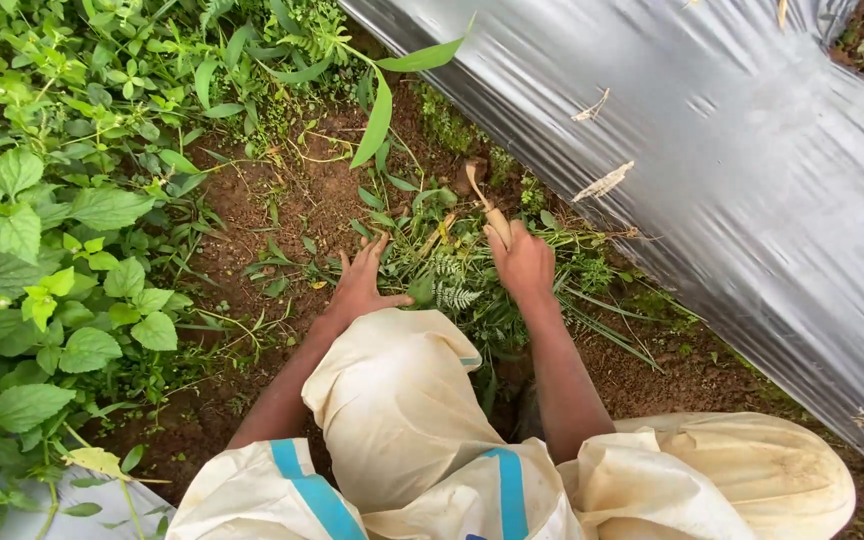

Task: Using a small hand hoe to loosen soil and pulling weeds out of a garden bed by hand.

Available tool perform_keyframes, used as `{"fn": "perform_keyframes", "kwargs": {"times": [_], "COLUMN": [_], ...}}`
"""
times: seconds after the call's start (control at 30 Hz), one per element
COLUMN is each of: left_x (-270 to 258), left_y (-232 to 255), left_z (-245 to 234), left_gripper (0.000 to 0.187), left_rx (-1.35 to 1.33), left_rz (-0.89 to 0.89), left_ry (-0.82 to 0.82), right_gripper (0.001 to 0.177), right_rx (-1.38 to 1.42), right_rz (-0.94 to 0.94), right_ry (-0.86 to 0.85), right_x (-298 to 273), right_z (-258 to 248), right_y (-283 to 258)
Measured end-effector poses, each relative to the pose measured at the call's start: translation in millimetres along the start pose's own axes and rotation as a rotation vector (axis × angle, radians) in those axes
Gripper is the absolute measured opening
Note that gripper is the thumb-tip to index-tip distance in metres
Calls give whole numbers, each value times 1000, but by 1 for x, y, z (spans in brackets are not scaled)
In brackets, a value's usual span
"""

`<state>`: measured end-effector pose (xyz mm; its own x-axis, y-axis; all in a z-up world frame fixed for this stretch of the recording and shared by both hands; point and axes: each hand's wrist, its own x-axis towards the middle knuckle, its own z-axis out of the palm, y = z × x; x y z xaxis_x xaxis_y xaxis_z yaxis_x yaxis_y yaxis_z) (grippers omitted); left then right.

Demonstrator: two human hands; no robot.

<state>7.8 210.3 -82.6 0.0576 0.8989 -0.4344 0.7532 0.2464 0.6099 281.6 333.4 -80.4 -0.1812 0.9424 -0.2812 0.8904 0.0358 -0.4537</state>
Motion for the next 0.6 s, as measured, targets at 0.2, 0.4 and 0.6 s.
{"fn": "perform_keyframes", "kwargs": {"times": [0.2, 0.4, 0.6], "left_x": [2, 14, 28], "left_y": [81, 117, 108], "left_z": [25, 59, 78], "left_gripper": [150, 150, 129], "left_rx": [-174, 477, 650], "left_rz": [64, 94, 122], "left_ry": [31, -150, -67], "right_gripper": [47, 41, 40], "right_rx": [52, -90, 31], "right_rz": [-86, -20, 63], "right_ry": [46, 144, 75], "right_x": [-17, -40, -80], "right_z": [-10, -11, -11], "right_y": [10, 40, 52]}}
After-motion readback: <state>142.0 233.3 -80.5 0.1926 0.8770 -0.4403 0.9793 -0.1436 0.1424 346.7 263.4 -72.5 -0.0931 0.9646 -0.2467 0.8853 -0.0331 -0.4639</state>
